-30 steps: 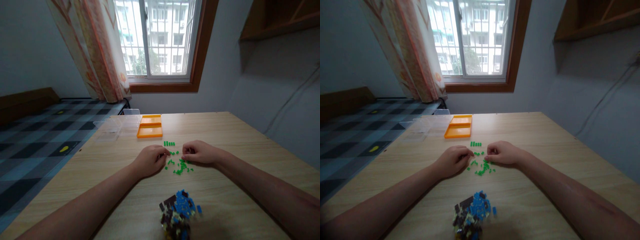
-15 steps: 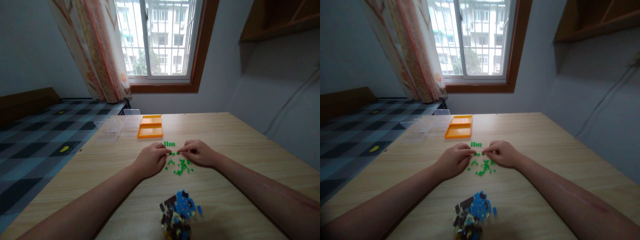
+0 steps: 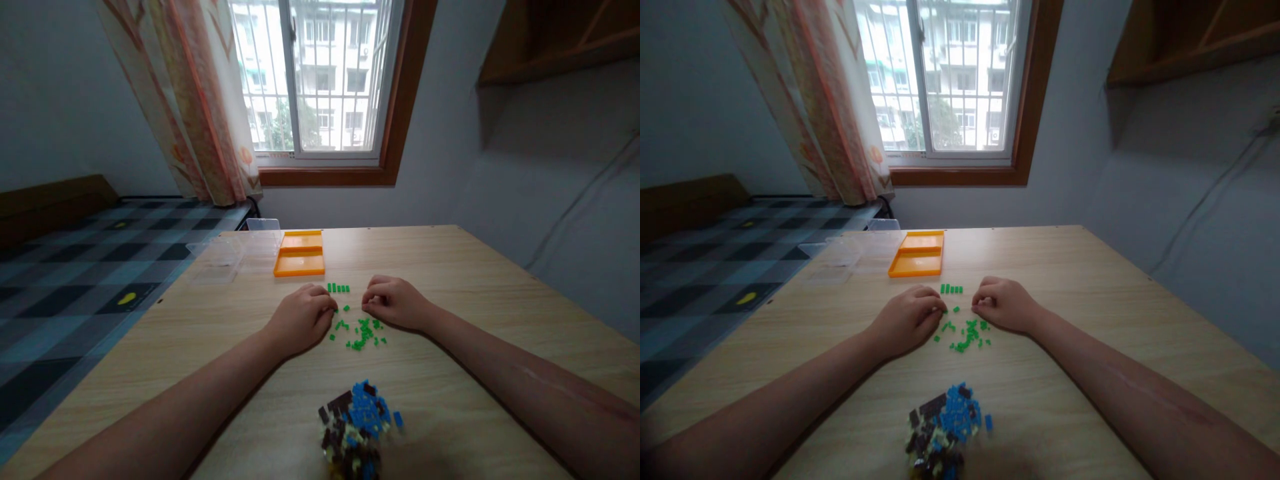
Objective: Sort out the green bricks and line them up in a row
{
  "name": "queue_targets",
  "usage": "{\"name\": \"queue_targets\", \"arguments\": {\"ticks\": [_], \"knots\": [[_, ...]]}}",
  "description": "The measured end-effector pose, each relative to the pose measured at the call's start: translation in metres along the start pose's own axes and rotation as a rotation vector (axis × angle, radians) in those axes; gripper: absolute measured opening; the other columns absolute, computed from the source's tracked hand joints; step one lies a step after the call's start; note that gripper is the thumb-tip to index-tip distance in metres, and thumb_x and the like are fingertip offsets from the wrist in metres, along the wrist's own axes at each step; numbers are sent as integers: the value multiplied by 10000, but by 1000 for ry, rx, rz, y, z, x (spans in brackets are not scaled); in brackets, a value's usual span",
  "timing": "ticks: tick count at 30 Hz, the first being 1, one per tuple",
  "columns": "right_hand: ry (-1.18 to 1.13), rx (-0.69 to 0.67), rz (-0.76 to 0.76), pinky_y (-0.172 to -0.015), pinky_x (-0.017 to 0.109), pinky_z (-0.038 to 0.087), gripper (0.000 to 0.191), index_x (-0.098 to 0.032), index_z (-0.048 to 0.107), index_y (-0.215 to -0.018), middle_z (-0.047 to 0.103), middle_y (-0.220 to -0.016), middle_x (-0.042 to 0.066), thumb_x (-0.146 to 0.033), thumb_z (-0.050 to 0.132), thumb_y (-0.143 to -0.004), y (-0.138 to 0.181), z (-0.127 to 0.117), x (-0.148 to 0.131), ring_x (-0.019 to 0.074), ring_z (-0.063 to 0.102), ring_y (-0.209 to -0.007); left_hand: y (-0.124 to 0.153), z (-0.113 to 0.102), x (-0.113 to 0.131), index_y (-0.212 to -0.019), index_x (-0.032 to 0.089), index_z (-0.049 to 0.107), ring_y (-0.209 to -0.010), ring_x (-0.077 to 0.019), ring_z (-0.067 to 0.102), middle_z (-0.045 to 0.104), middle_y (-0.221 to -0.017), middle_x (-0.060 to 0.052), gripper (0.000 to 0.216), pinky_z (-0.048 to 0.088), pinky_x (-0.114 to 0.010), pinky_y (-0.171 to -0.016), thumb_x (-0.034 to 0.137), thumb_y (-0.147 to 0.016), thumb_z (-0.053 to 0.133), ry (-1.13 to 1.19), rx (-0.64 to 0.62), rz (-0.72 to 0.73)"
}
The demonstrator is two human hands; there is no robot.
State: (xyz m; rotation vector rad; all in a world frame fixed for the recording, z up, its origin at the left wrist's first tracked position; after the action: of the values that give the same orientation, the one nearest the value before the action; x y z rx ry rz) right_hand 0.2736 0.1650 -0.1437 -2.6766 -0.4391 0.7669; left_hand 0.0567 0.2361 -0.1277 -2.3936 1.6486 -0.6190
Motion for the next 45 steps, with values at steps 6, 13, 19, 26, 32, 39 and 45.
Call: {"name": "queue_targets", "arguments": {"ticks": [6, 13, 19, 26, 32, 39, 45], "knots": [[22, 18, -3, -672, 236, 422, 80, -188, 748, -817, 668, -869, 40, -211, 676, -842, -1, 0, 4, 124, 586, -725, -1, -1, -1, -850, 205, 708, -881, -208, 625, 690, -934, -38, 48, 488, -321, -789, 219, -874, 669, 6, -16, -41], [60, 48, 8, -662, 245, 429, 141, -194, 766, -863, 680, -887, 54, -250, 639, -888, 1, -4, 5, 134, 591, -734, -1, 2, -4, -870, 208, 717, -903, -212, 631, 709, -940, -36, 118, 493, -334, -814, 159, -895, 613, 5, -8, -53], [50, 59, 4, -633, 248, 422, 179, -198, 782, -899, 684, -883, 63, -266, 616, -897, 3, -5, 5, 134, 587, -704, -1, 3, -6, -892, 214, 735, -920, -219, 643, 739, -953, -38, 142, 503, -350, -848, 149, -891, 609, -3, 0, -43], [106, 57, 41, -650, 253, 419, 198, -217, 789, -973, 692, -921, 55, -251, 605, -908, 1, -4, 7, 125, 577, -697, 0, 1, -5, -897, 212, 755, -879, -222, 658, 759, -915, -29, 120, 514, -357, -813, 206, -897, 636, 18, 8, -54], [118, 65, 31, -658, 256, 421, 202, -218, 789, -970, 676, -921, 61, -288, 604, -932, 2, -3, 8, 128, 573, -702, -1, 1, -5, -871, 204, 761, -874, -216, 667, 759, -917, -41, 149, 519, -351, -823, 203, -903, 616, 12, 26, -59], [220, 17, 25, -724, 263, 428, 279, -270, 777, -1094, 666, -959, 58, -355, 527, -1003, -6, 1, 11, 147, 611, -803, -1, 3, -4, -963, 230, 785, -882, -209, 662, 733, -951, -48, 207, 525, -329, -814, 213, -923, 582, -10, 31, -50], [267, -2, 36, -707, 255, 410, 296, -293, 766, -1131, 671, -968, 45, -382, 508, -1017, -8, 3, 7, 141, 617, -798, -2, 4, -4, -995, 234, 791, -843, -198, 649, 717, -940, -52, 229, 511, -321, -777, 235, -941, 569, -21, 15, -46]]}}
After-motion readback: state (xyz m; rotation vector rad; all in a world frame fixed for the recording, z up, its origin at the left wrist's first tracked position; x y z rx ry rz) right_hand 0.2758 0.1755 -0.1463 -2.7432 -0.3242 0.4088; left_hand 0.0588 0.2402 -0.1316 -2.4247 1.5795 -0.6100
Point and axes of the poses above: each hand's wrist, its own y-axis away from the middle knuckle, its own z-axis out of the palm, x = y × z, the point moved 3 cm from there along -y, towards the middle knuckle
